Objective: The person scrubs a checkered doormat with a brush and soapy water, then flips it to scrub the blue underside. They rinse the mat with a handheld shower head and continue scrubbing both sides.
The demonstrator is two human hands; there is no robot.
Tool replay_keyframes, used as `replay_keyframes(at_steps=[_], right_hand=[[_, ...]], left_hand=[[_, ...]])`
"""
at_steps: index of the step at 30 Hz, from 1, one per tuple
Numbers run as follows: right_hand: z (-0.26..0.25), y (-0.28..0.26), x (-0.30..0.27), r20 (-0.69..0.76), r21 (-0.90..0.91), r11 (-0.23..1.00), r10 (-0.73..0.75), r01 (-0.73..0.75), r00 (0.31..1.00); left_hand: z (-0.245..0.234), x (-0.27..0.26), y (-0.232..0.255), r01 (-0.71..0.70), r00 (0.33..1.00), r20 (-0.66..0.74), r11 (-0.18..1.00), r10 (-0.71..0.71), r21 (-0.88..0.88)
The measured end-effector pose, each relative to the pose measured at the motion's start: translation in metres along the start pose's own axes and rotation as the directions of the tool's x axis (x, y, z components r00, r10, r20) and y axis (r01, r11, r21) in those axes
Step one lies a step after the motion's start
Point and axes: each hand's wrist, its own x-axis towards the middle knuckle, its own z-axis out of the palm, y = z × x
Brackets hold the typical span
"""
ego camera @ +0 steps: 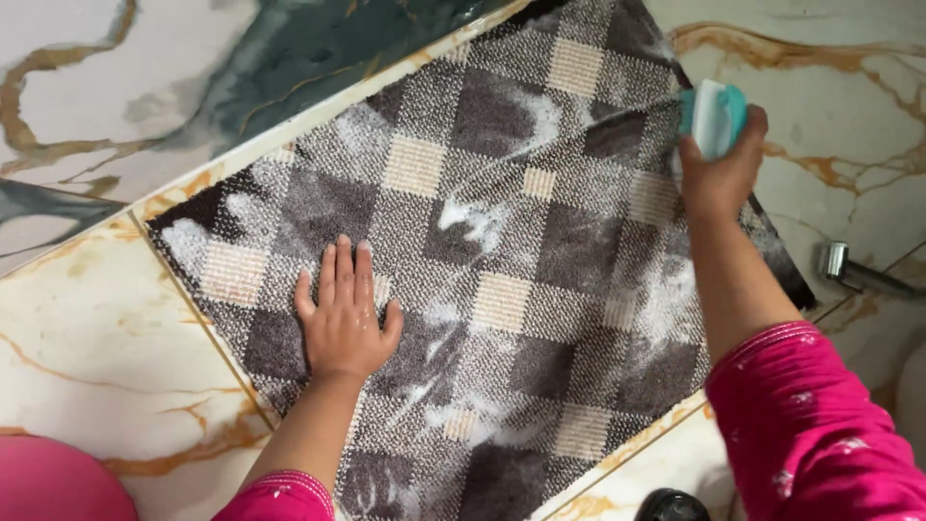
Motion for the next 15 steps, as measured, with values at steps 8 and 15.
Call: replay_keyframes(at_steps=[8,15], right_hand=[[0.034,-0.134,-0.063,0.444,0.187,0.939,-0.341,0.287,0.828],[0.071,-0.039,0.022,0.2,-0.112,0.973,0.22,-0.201,0.955]], left_hand=[[-0.002,0.002,0.001,0.004,0.999,0.038,1.0,-0.005,0.026],[-0.004,-0.001,0.0,0.014,1.0,0.023,1.0,-0.014,-0.019]])
